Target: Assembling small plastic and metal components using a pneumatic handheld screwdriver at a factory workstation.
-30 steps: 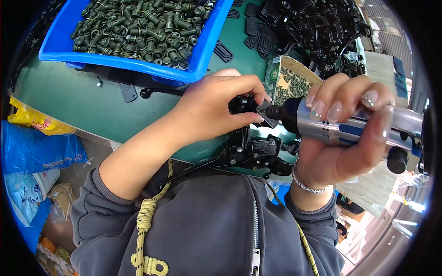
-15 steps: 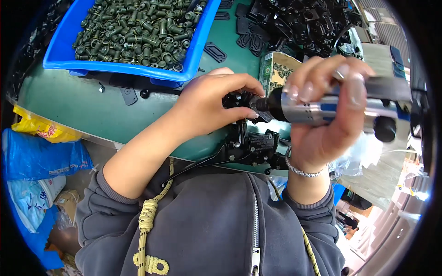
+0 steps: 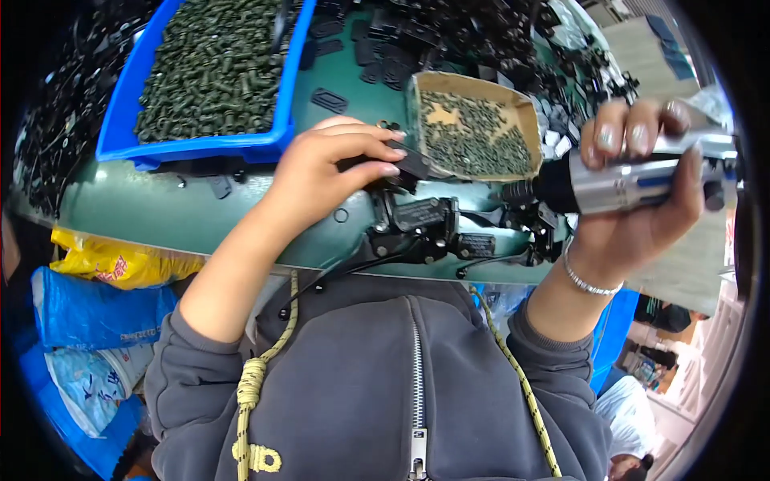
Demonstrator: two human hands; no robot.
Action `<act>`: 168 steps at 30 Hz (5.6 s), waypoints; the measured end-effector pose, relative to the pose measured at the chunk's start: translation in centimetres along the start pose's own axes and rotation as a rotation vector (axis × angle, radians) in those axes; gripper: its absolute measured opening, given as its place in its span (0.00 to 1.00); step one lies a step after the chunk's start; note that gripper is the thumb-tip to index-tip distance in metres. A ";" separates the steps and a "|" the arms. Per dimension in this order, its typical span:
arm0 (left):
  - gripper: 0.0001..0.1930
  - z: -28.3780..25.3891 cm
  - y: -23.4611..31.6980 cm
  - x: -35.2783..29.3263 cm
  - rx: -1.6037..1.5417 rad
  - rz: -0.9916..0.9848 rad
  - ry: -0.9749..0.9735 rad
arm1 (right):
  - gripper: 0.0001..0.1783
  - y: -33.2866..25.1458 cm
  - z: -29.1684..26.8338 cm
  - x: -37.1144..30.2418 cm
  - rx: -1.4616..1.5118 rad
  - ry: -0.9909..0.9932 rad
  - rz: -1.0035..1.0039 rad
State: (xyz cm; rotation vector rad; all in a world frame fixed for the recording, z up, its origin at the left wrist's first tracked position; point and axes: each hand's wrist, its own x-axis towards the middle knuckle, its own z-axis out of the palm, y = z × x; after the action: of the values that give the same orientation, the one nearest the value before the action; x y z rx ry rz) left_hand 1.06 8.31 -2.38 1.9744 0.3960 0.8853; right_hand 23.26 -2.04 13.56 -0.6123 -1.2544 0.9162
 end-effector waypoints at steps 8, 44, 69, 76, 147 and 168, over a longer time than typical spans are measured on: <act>0.17 5.1 9.3 -2.9 0.309 0.103 -0.100 | 0.20 -0.7 -1.6 -8.7 -0.033 0.388 -0.132; 0.02 9.2 6.7 -3.3 0.485 0.201 0.013 | 0.20 0.3 -3.0 -8.5 -0.259 -0.031 -0.134; 0.04 9.1 6.1 -3.1 0.432 0.198 0.023 | 0.19 1.2 -1.7 -8.2 -0.343 0.022 -0.071; 0.04 9.4 6.3 -3.1 0.438 0.196 0.044 | 0.19 -0.7 -4.3 -4.9 0.105 -0.457 0.050; 0.10 9.6 6.1 -2.6 0.418 0.200 0.070 | 0.18 1.4 -2.5 -6.3 -0.103 -0.336 -0.086; 0.14 9.2 7.9 -2.0 0.644 0.139 0.033 | 0.14 -5.9 -6.9 -8.3 -0.259 0.568 -0.221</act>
State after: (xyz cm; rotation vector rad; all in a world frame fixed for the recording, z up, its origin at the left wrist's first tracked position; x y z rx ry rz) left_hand 5.74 -2.74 0.32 2.6020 0.6261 0.9565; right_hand 30.99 -11.53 12.40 -0.8480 -0.9026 0.3547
